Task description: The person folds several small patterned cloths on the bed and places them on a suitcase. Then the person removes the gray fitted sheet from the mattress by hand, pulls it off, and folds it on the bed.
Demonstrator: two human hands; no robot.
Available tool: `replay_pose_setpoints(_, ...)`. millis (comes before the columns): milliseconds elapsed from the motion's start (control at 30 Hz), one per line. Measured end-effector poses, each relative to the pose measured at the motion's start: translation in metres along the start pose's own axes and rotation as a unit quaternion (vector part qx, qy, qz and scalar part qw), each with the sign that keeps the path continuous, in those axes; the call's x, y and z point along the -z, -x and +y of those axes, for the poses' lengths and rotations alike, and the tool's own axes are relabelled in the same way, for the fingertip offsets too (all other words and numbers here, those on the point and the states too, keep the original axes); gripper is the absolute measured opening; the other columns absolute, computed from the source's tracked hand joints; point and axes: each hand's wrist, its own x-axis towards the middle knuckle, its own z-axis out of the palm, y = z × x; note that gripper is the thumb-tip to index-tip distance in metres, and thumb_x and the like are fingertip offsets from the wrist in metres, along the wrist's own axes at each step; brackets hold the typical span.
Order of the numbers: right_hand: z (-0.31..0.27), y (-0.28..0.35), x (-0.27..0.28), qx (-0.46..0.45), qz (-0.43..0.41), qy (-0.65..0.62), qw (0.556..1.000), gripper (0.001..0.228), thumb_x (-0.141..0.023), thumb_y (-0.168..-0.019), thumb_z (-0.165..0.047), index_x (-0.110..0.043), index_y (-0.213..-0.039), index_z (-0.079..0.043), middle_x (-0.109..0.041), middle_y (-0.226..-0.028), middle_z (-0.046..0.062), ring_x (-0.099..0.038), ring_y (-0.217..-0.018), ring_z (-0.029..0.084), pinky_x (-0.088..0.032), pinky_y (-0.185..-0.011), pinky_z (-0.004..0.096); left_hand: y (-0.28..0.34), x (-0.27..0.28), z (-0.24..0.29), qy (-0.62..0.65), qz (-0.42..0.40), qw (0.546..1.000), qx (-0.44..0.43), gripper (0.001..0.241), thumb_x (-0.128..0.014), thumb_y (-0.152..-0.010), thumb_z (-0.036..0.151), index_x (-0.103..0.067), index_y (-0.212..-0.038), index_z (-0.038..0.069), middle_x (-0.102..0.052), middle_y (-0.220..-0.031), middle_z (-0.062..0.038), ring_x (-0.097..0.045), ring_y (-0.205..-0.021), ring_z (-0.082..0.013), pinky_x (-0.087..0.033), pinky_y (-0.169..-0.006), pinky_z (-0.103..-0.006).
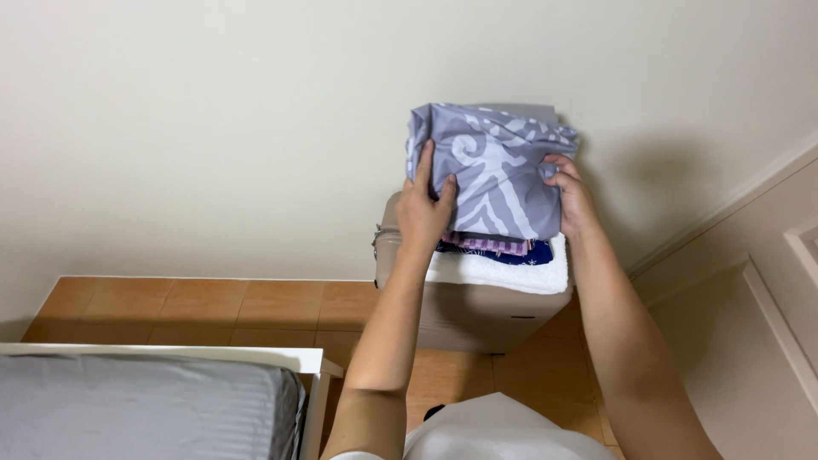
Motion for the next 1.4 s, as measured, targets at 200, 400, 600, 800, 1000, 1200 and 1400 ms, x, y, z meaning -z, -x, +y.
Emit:
replay_pose_setpoints(200, 0.019, -0.002, 0.035, -0.111, 0.149, 0.384, 0.905, 0.045, -0.053, -0.096, -0.015, -0.062, -0.139, -0.025, -0.063, -0.137, 0.021, -0.058, -0.124, 0.035, -0.047, -0.109, 0.049, -0.014, -0.110, -0.078, -0.065, -0.079, 0.994, 0.042, 0.063, -0.064, -0.094, 0.037, -0.049, -0.153, 0.023, -0.071, -0.093, -0.024, -0.071, -0.088, -0.0410, -0.057, -0.081, -0.0478)
replay_pose_setpoints(400, 0.002, 0.009, -0.041, 0.057, -0.022, 0.702, 0.710, 0.052, -0.054, -0.102, -0.052, -0.051, -0.151, -0.033, -0.020, -0.175, 0.012, 0.001, -0.161, 0.042, 0.010, -0.118, 0.075, -0.032, -0.114, -0.086, -0.114, -0.105, 0.985, 0.082, 0.066, -0.063, -0.089, 0.049, -0.053, -0.150, 0.024, -0.073, -0.094, -0.022, -0.071, -0.092, -0.0400, -0.056, -0.082, -0.0484)
replay_pose_setpoints(600, 0.025, -0.016, -0.042, -0.118, -0.125, 0.734, 0.657, 0.109, -0.061, -0.069, -0.085, -0.020, -0.161, -0.043, 0.005, -0.170, 0.020, 0.012, -0.150, 0.054, 0.007, -0.114, 0.076, -0.031, -0.135, -0.109, -0.149, -0.121, 0.968, 0.160, 0.071, -0.059, -0.090, 0.065, -0.053, -0.149, 0.027, -0.075, -0.100, -0.020, -0.071, -0.097, -0.0394, -0.056, -0.085, -0.0484)
replay_pose_setpoints(800, 0.038, -0.030, -0.020, -0.170, -0.117, 0.699, 0.684, 0.123, -0.063, -0.057, -0.088, -0.012, -0.160, -0.046, 0.015, -0.167, 0.024, 0.018, -0.149, 0.058, 0.002, -0.110, 0.078, -0.020, -0.144, -0.077, -0.192, -0.087, 0.955, 0.209, 0.071, -0.058, -0.092, 0.063, -0.050, -0.154, 0.029, -0.062, -0.128, -0.024, -0.062, -0.117, -0.0411, -0.054, -0.092, -0.0508)
replay_pose_setpoints(1000, 0.055, -0.040, -0.003, -0.025, -0.150, 0.760, 0.632, 0.126, -0.068, -0.069, -0.091, -0.014, -0.163, -0.027, 0.008, -0.165, 0.028, 0.020, -0.155, 0.049, 0.017, -0.109, 0.079, -0.002, -0.160, -0.079, -0.525, 0.055, 0.845, -0.089, 0.062, -0.065, -0.092, 0.039, -0.057, -0.151, 0.020, -0.038, -0.167, -0.017, -0.034, -0.153, -0.0363, -0.028, -0.123, -0.0478)
replay_pose_setpoints(1200, 0.031, -0.050, -0.008, -0.012, -0.236, 0.696, 0.678, 0.125, -0.078, -0.055, -0.076, -0.021, -0.161, -0.043, 0.007, -0.171, 0.015, 0.017, -0.151, 0.050, 0.015, -0.113, 0.071, 0.043, -0.158, -0.047, -0.207, -0.029, 0.975, 0.081, 0.048, -0.052, -0.096, 0.036, -0.057, -0.143, 0.035, -0.041, -0.165, -0.010, -0.020, -0.156, -0.0392, -0.006, -0.110, -0.0797)
replay_pose_setpoints(1400, 0.022, -0.050, -0.019, -0.043, -0.235, 0.707, 0.666, 0.122, -0.079, -0.057, -0.078, -0.025, -0.160, -0.040, 0.003, -0.170, 0.018, 0.013, -0.152, 0.052, 0.013, -0.114, 0.071, 0.053, -0.148, -0.046, -0.223, 0.008, 0.959, 0.177, 0.060, -0.052, -0.096, 0.056, -0.047, -0.151, 0.034, -0.038, -0.157, -0.021, -0.016, -0.151, -0.0458, 0.000, -0.113, -0.0768)
